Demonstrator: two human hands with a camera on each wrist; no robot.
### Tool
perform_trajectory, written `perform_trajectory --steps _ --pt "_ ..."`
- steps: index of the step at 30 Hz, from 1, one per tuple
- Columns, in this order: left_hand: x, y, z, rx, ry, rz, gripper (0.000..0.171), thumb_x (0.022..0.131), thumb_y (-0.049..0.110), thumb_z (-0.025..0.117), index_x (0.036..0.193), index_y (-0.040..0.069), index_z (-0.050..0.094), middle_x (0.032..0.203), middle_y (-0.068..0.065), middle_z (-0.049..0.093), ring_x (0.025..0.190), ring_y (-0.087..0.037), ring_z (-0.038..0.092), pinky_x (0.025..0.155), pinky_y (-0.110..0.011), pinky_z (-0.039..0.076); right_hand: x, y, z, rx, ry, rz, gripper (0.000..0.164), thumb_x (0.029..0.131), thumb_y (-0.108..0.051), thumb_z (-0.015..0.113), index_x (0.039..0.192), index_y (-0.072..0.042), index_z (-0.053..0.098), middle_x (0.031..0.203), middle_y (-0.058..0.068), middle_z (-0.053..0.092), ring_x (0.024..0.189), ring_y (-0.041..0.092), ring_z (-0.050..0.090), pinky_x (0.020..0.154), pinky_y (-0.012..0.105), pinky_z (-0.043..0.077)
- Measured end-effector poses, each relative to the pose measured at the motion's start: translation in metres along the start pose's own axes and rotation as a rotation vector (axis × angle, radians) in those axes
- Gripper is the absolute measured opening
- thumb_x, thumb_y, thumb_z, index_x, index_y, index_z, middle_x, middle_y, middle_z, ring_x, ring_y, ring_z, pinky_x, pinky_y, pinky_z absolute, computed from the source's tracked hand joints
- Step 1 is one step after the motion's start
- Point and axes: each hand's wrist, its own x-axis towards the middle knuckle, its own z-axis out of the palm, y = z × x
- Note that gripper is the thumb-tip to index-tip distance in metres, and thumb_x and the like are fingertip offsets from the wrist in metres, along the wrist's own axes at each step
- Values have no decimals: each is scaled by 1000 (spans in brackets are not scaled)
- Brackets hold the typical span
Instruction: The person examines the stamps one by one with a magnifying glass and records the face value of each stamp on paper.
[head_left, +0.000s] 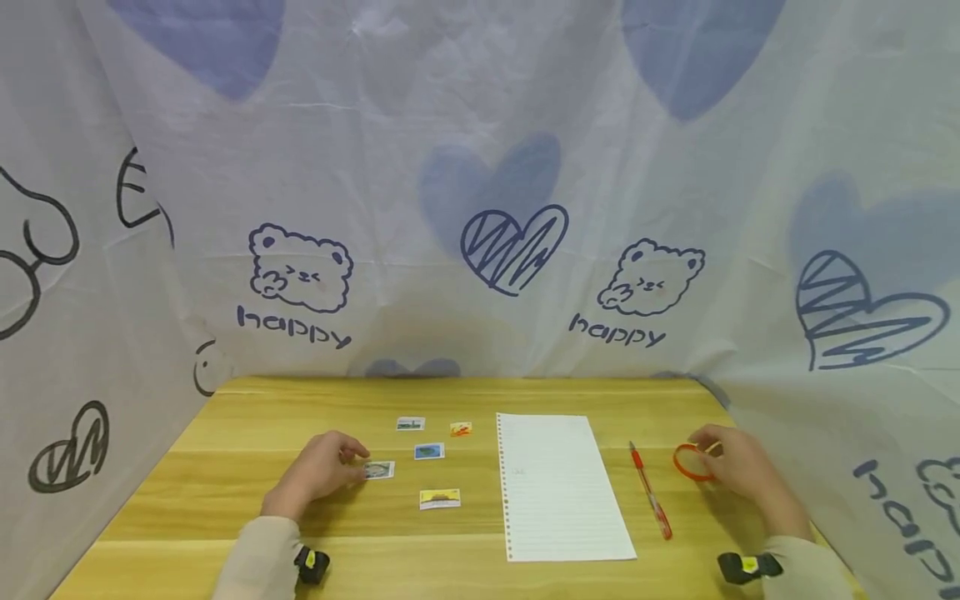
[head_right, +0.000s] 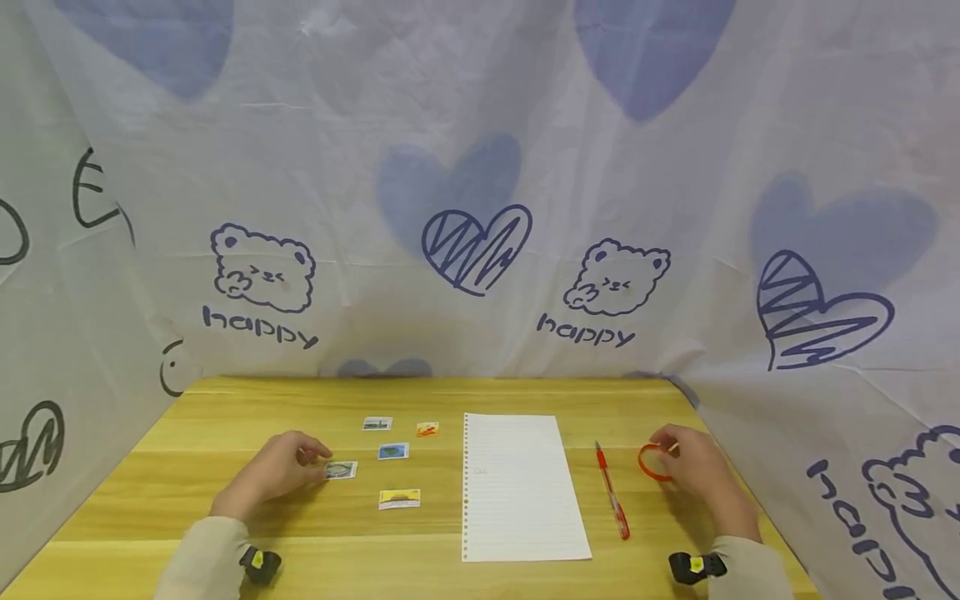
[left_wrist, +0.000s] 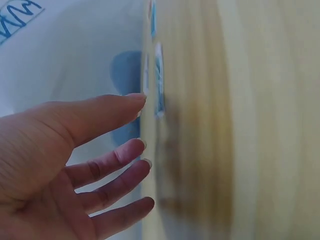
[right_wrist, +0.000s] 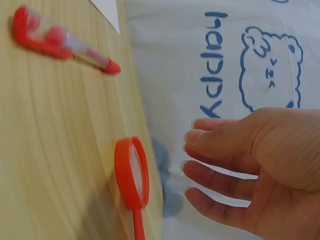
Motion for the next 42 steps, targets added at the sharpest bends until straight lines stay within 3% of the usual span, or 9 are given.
perform_trajectory --steps 9,14,19,27,34,42 --pt "4 46 12 20 -22 97 23 86 11 81 109 9 79 114 -9 75 110 -34 67 96 -53 56 11 -19 15 41 -65 -39 17 86 5 69 102 1 73 96 17 74 85 25 68 76 42 58" --pt "9 72 31 8 -44 196 24 84 9 82 108 6 79 116 -10 76 113 -37 69 97 -53 57 18 -35 22 54 -92 -29 21 85 6 67 104 -1 74 97 17 74 84 23 66 76 40 57" --pt "13 88 53 24 -74 280 27 85 13 82 110 5 79 117 -13 75 114 -36 69 99 -53 57 23 -44 31 73 -98 -32 19 86 6 67 102 -1 74 95 15 73 83 22 65 74 39 57" --pt "15 112 75 40 -106 341 29 85 14 81 114 6 78 119 -11 77 117 -34 69 99 -52 58 29 -47 44 55 -109 -76 18 86 6 67 99 -4 74 91 11 73 80 20 64 72 39 57" --pt "19 126 93 105 -130 367 40 84 19 82 122 8 75 125 -8 75 121 -31 68 106 -47 55 27 -49 48 30 -124 -60 21 85 8 65 97 -6 74 90 9 72 79 20 62 72 39 56" --pt "18 142 106 177 -155 359 50 84 29 83 129 10 71 131 -7 72 122 -28 67 106 -44 55 26 -48 55 37 -133 -74 24 83 12 68 98 -5 75 87 11 72 77 18 63 70 37 57"
